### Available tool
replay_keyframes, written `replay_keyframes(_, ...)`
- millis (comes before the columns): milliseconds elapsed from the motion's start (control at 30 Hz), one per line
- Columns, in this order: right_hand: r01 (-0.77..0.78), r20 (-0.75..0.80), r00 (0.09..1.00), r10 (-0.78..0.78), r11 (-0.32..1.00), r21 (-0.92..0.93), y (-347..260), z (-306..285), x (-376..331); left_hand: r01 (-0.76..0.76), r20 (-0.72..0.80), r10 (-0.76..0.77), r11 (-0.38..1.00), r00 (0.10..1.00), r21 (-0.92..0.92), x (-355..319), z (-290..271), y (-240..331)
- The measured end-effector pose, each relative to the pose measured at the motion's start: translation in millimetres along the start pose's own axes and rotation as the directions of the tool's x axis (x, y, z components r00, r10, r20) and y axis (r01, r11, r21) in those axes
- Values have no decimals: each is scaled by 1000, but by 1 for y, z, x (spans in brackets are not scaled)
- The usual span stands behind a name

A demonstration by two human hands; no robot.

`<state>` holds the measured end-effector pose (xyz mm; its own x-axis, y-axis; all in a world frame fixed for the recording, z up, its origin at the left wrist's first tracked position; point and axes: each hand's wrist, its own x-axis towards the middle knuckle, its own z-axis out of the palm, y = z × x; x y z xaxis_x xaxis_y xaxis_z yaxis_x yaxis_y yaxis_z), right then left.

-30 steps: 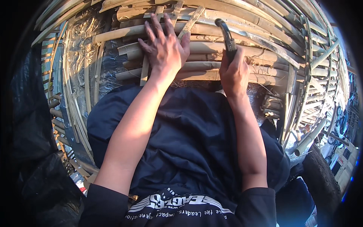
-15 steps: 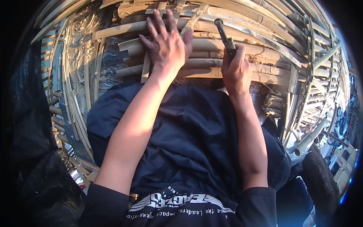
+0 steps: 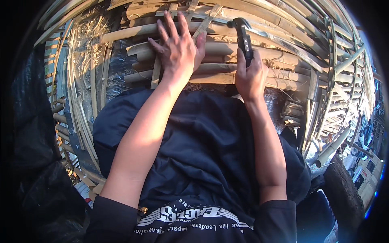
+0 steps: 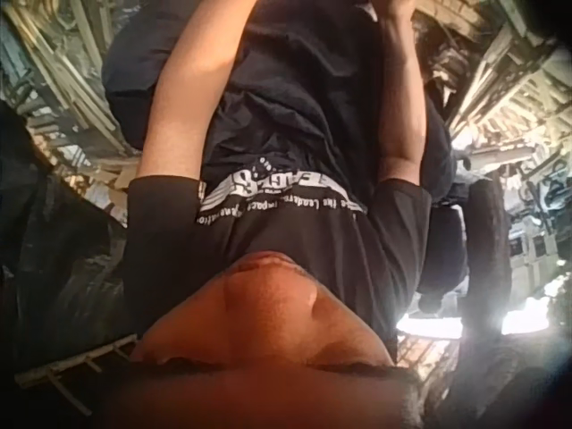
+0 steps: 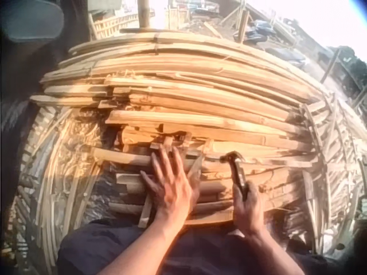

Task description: The person is assembling a bamboo panel by fitting bamboo strips into a frame and securing them using a hammer.

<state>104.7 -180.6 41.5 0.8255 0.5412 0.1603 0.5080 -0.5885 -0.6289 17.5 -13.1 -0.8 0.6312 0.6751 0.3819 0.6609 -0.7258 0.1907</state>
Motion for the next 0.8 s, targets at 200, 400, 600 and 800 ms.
replay_keyframes(200,268,-223,960,-170,788,554,7,0,-15,26,21,-26,1000,999,-4,5,-5,4)
replay_keyframes(400,1,-131,985,115,747,665,13,-10,-3,33,59,-32,999,998,-8,5,-6,5)
replay_keyframes(600,-23,-266,943,202,834,552,50,-25,21,-20,-16,20,999,1000,-47,8,-16,10)
replay_keyframes(800,-47,-332,924,192,916,399,77,-39,30,-429,-155,402,875,902,-225,47,-22,52)
